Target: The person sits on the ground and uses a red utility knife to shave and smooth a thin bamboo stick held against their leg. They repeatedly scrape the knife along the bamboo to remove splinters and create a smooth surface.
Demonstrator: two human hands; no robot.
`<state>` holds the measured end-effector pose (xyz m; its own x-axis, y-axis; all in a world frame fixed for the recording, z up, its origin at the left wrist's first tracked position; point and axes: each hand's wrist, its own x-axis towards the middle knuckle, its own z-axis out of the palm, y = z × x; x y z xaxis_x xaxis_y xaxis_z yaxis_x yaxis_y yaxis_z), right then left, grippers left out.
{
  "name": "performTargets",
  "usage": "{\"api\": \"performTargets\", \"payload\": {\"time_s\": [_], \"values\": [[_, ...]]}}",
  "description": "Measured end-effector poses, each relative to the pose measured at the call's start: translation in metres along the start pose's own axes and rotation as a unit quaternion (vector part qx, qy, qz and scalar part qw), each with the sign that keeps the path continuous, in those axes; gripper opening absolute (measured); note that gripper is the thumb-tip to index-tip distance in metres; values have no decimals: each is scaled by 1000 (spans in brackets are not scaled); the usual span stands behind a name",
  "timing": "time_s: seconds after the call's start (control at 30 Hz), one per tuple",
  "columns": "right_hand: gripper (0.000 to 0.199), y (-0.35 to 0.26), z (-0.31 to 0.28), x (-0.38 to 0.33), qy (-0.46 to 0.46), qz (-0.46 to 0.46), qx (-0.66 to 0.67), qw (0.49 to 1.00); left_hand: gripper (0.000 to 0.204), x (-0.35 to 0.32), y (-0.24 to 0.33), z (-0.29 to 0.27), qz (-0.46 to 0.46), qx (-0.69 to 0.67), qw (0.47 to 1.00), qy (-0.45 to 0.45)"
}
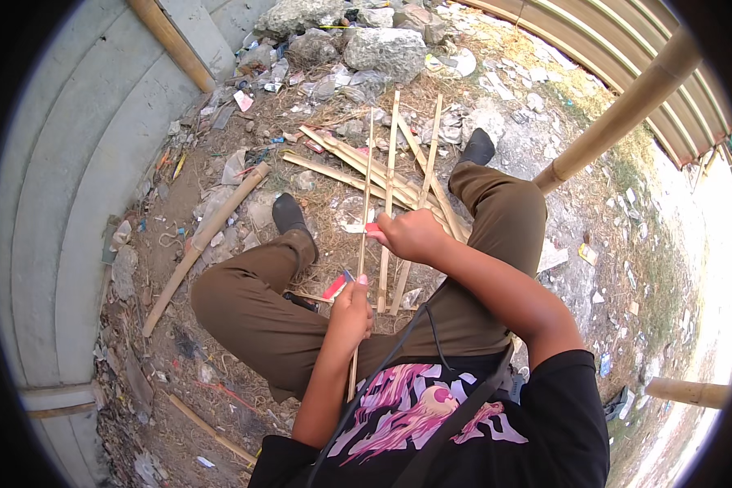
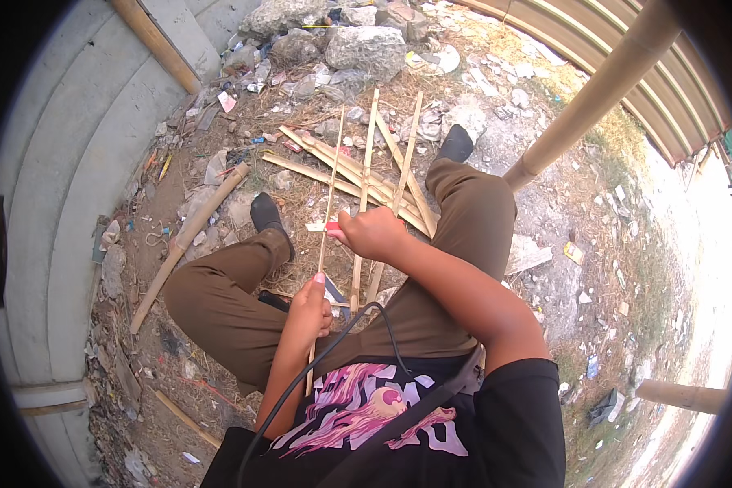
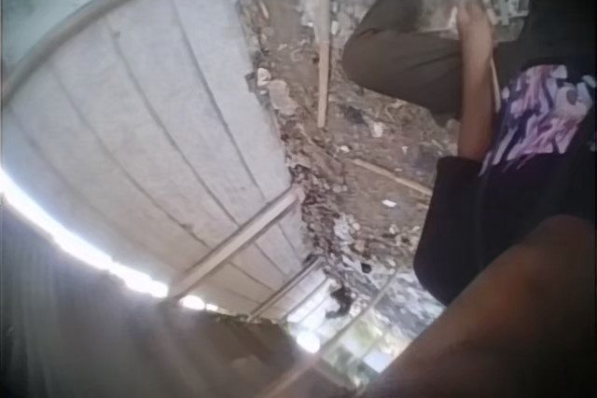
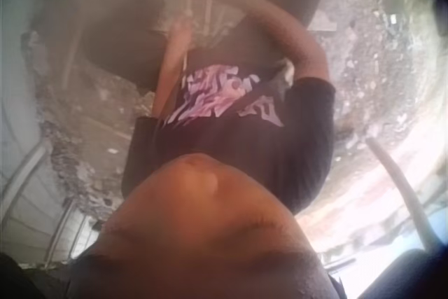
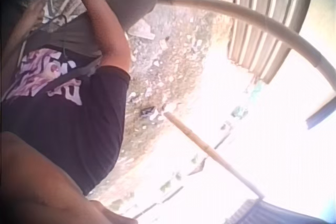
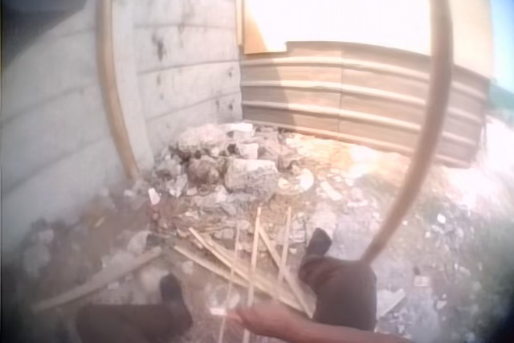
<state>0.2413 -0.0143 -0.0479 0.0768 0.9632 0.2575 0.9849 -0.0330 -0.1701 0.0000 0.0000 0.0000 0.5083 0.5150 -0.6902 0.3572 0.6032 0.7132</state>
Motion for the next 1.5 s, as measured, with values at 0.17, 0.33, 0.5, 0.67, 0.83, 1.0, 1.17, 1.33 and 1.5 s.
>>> {"api": "performTargets", "payload": {"time_s": [0.17, 0.33, 0.5, 0.67, 0.83, 1.0, 1.17, 1.33, 1.5], "values": [[46, 18, 3, 13, 73, -1, -15, 997, 37, -4, 9, 4, 4, 15, 1000, 2], [47, 27, 3, 15, 94, 55, -47, 993, 38, -4, 1, 6, 19, 16, 1000, -16], [49, 25, -11, 20, -74, 316, 359, 875, 39, 1, 2, 7, 20, 8, 999, -33], [52, 40, -51, 17, -250, 439, 720, 477, 41, -6, 0, 4, 8, 6, 997, -77], [42, 21, -37, 14, 33, 320, 494, 808, 41, 0, -1, 5, 4, 17, 998, -63], [24, 25, -20, 22, 199, 233, 319, 897, 38, -1, 0, 7, 4, 13, 997, -72], [22, 18, -17, 26, 154, 305, 336, 878, 38, -4, 4, 7, 5, 22, 998, -60], [25, 43, -13, 22, 123, 464, 652, 587, 38, -6, 9, 14, 36, 13, 995, -93], [25, 12, -13, 21, 240, 76, 69, 965, 38, -2, 9, 12, 1, -1, 997, -72]]}}
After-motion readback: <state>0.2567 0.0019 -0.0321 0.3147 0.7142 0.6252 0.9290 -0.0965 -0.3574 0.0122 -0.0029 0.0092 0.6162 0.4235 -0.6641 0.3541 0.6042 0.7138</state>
